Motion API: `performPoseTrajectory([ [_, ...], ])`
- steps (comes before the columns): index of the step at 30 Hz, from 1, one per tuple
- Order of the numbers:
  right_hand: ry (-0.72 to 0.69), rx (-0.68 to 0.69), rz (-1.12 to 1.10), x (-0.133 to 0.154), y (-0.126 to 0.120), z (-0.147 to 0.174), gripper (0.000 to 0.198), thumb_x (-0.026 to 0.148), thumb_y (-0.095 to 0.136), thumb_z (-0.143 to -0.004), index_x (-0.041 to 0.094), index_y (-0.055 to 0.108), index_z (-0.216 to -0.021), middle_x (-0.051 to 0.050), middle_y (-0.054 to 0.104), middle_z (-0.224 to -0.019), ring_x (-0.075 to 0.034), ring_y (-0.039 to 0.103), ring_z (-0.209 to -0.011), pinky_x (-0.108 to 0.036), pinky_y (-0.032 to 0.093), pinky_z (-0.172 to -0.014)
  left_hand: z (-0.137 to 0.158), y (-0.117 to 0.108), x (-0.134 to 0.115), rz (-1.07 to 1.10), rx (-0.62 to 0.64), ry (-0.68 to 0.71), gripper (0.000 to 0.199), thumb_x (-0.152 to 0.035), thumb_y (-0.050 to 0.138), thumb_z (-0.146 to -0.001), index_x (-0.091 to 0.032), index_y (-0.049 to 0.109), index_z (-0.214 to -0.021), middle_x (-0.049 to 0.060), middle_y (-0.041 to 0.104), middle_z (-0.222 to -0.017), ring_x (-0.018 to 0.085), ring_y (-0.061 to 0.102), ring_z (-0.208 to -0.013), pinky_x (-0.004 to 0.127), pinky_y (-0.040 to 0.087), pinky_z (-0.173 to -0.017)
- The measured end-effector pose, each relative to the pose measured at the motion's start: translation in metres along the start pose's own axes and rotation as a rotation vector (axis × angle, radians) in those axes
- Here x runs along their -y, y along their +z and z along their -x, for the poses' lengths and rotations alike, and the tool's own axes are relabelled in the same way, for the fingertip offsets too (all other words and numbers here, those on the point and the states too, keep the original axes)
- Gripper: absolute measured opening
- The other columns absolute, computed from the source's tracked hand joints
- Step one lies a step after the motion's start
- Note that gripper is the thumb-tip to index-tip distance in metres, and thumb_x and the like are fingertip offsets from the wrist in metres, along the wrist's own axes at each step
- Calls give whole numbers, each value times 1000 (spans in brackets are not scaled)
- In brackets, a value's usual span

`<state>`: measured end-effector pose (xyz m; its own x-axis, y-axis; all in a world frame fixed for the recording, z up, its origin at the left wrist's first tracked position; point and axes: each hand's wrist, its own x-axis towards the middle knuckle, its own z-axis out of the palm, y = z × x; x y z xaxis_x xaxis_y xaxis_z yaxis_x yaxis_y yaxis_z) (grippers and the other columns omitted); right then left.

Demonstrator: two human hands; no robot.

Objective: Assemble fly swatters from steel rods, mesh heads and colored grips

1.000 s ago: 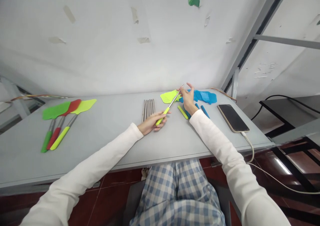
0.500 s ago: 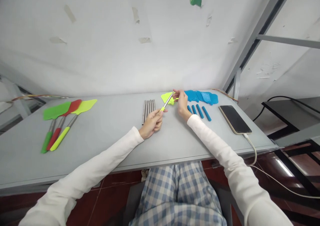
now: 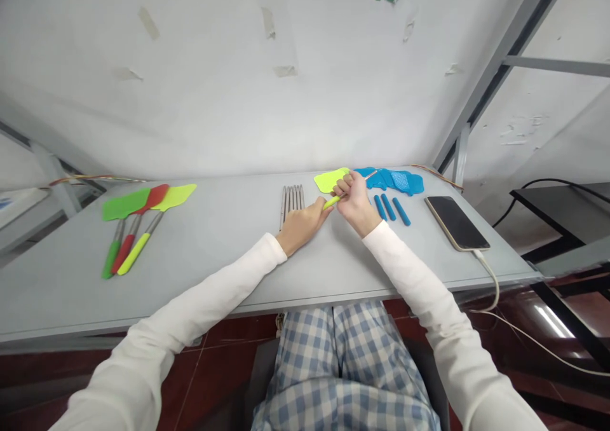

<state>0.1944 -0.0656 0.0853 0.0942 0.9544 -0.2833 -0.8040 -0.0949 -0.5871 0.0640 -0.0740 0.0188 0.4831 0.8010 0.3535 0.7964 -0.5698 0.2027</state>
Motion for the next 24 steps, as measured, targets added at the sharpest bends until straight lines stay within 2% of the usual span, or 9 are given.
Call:
performPoseTrajectory([
  [5, -7, 19, -22, 10, -6, 7, 38, 15, 36, -86, 21, 4, -66, 8, 11, -41, -8, 15, -38, -20, 27, -39, -4, -2, 5, -16, -11, 37, 53, -56, 24, -98, -19, 60, -108, 12, 67, -84, 18, 63, -69, 24, 28, -55],
  [9, -139, -57, -24, 8, 7, 7, 38, 23, 37, -89, 21, 7, -65, 8, 13, -44, -8, 20, -39, -20, 32, -41, -8, -4, 15, -67, -66, 35, 53, -55, 22, -98, -21, 60, -112, 13, 66, -90, 20, 63, -77, 27, 30, -57],
  [12, -172, -146, -13, 5, 21, 1, 40, 31, 39, -90, 22, 8, -66, 8, 14, -46, -8, 22, -39, -20, 31, -40, -7, -7, 19, -130, -117, 3, 44, -41, 22, -101, -22, 58, -115, 14, 64, -94, 21, 62, -84, 28, 33, -59],
  [15, -135, -190, -37, 3, 32, -3, 38, 29, 36, -90, 22, 6, -67, 9, 9, -46, -9, 17, -38, -21, 25, -36, -5, -11, 21, -172, -156, -30, 40, -25, 19, -102, -23, 55, -119, 14, 63, -101, 21, 61, -92, 27, 35, -60],
  [17, -145, -166, -68, 0, 36, -6, 36, 28, 32, -90, 22, 5, -68, 8, 5, -47, -9, 11, -38, -22, 18, -34, -4, -16, 23, -163, -111, -24, 39, -27, 20, -102, -22, 54, -120, 13, 63, -99, 21, 61, -88, 27, 36, -60],
  [20, -170, -77, -77, -6, 34, -12, 37, 25, 33, -89, 22, 3, -68, 8, 2, -47, -9, 4, -39, -23, 10, -34, -5, -23, 27, -74, 15, -13, 42, -42, 23, -101, -18, 53, -119, 11, 64, -89, 20, 62, -77, 27, 37, -60],
  [22, -143, -20, -59, -11, 29, -18, 38, 22, 34, -89, 22, 3, -67, 8, 1, -46, -9, 4, -39, -23, 9, -34, -5, -25, 29, 58, 71, -26, 44, -48, 25, -100, -17, 52, -115, 7, 62, -79, 19, 60, -71, 27, 36, -60],
  [24, -117, 28, -38, -14, 24, -24, 40, 21, 35, -89, 22, 3, -67, 9, 1, -46, -9, 4, -39, -22, 10, -34, -5, -27, 30, 281, 107, -48, 41, -51, 30, -99, -18, 54, -104, 2, 56, -68, 18, 56, -64, 27, 36, -60],
])
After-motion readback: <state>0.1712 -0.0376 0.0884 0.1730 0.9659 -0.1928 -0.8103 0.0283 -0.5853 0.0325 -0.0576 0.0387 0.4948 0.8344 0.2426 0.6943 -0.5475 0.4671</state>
